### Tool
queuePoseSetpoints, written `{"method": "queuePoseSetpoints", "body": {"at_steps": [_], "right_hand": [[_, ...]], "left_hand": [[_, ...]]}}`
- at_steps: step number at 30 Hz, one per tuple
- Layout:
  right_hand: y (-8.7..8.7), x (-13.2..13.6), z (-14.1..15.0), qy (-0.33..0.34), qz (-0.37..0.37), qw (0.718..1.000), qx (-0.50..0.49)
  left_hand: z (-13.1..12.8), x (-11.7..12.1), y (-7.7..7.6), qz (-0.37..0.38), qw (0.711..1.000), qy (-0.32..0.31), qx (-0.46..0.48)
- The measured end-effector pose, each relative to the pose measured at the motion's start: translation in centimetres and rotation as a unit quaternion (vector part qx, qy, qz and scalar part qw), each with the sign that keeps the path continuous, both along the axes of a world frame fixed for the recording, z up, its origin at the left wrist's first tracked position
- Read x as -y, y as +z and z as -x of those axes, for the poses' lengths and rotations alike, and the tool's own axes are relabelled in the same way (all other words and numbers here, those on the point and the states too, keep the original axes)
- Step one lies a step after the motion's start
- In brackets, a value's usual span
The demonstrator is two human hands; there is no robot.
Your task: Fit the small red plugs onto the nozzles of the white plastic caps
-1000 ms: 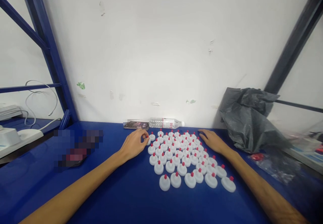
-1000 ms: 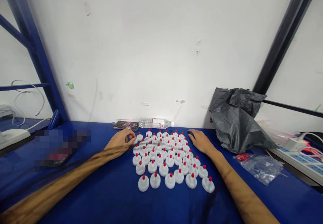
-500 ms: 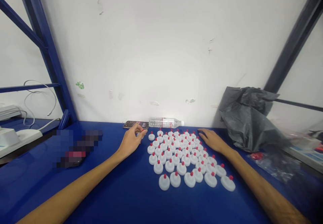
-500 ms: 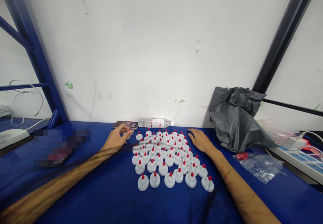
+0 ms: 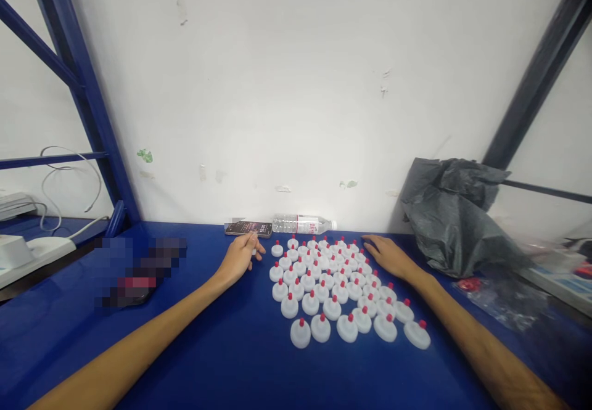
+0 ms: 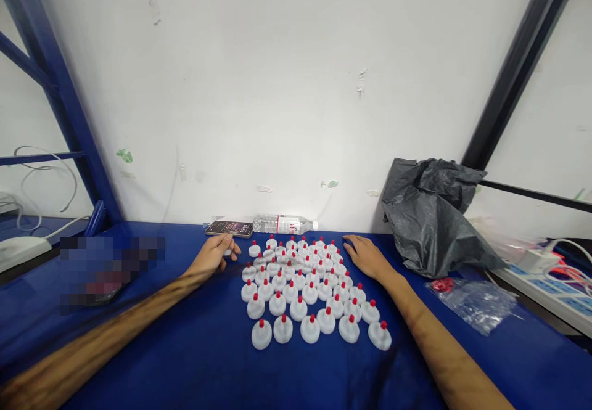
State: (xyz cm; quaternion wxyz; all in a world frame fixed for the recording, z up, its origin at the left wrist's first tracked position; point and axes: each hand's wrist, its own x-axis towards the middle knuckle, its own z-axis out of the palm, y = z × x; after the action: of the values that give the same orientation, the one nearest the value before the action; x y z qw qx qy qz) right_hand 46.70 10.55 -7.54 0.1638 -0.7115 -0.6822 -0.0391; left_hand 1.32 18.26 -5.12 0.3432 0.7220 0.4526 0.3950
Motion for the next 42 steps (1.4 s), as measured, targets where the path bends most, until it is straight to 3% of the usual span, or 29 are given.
{"method": "queuePoseSetpoints", "body": {"at_steps": [13, 27, 35, 42], "right_hand": [[-0.3, -0.2, -0.3, -0.004, 0.001, 1.000, 0.002], [-0.7, -0.5, -0.7, 0.005, -0.010, 1.000, -0.001], [-0.8, -0.7, -0.8, 0.004, -0.011, 1.000, 0.000], [-0.8, -0.6, -0.9, 0.004, -0.006, 1.000, 0.003]], "left_hand": [[0.2, 0.3, 0.1, 0.068, 0.997, -0.006, 0.029], [-0.2, 0.1, 0.2, -0.011, 0.997, -0.076, -0.030], [-0.3, 0.9, 0.6, -0.044, 0.996, -0.054, -0.063], [-0.4, 1.1, 0.4, -0.024, 0.997, -0.056, -0.038]]}}
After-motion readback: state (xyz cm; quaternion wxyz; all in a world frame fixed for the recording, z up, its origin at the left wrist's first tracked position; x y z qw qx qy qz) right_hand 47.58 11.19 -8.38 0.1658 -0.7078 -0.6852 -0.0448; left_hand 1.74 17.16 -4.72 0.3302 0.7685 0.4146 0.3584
